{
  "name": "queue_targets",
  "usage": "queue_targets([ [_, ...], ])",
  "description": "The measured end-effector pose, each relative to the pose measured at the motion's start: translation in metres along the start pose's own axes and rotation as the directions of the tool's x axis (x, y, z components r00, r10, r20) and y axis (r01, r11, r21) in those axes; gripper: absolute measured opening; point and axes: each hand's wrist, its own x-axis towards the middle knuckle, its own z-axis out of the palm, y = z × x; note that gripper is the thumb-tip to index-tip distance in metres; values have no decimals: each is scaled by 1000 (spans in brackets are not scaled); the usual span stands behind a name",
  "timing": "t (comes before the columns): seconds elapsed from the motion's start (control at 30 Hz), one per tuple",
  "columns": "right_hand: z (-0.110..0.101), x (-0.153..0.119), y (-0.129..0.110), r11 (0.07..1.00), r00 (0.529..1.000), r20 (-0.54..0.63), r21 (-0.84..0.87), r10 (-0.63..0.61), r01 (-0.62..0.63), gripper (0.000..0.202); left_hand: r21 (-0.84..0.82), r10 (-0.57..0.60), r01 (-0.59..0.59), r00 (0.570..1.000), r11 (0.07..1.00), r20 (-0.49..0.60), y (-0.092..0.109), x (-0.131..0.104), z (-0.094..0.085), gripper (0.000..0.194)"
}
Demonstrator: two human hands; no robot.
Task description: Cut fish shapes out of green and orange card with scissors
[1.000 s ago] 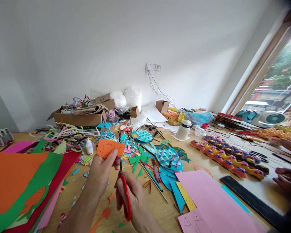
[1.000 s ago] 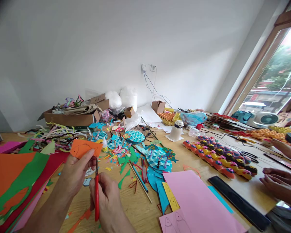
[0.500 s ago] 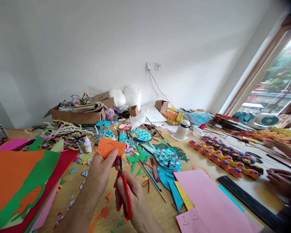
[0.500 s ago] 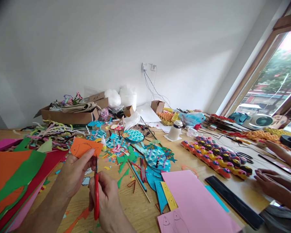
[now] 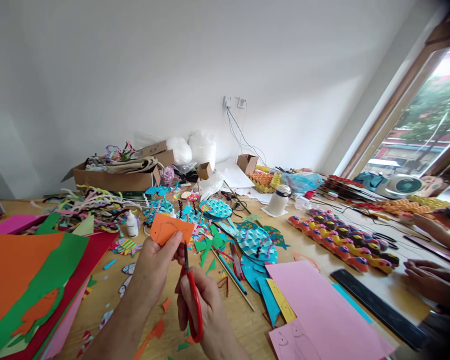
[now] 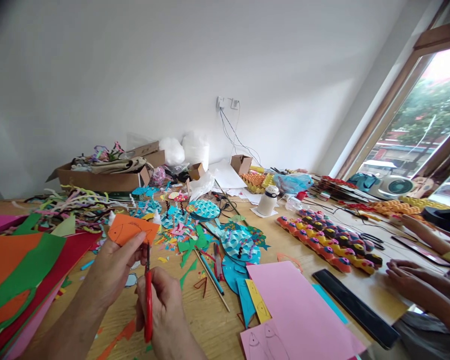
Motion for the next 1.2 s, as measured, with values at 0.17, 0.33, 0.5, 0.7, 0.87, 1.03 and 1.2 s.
queue_targets([
  [0.17,1,0,1,1000,1000,-1,26,8,-8,47,5,10,-10,1000,1000,8,-5,1,-2,14],
  [0.33,-1,1,6,999,1000,-10,43,19,-19,47,14,13,-13,1000,1000,11,-8,2,-3,15],
  [0.5,-2,2,13,999,999,-24,40,26,-25,47,-10,-4,4,1000,1000,13,-6,1,-1,14],
  [0.7,-5,1,15,1000,1000,-29,-6,7,-7,49,-8,1,-1,1000,1000,7,-5,-1,1,15],
  [0.87,-7,0,13,998,1000,-31,-64,8,-10,44,7,-3,3,1000,1000,27,-5,-1,0,14],
  [1.03,-7,-3,7,997,999,-32,-68,27,-30,41,5,-23,23,998,1000,66,-4,-1,0,16],
  [1.2,-9,-4,7,995,999,-26,-94,24,-26,38,2,-51,51,996,999,72,-2,-1,-1,16],
])
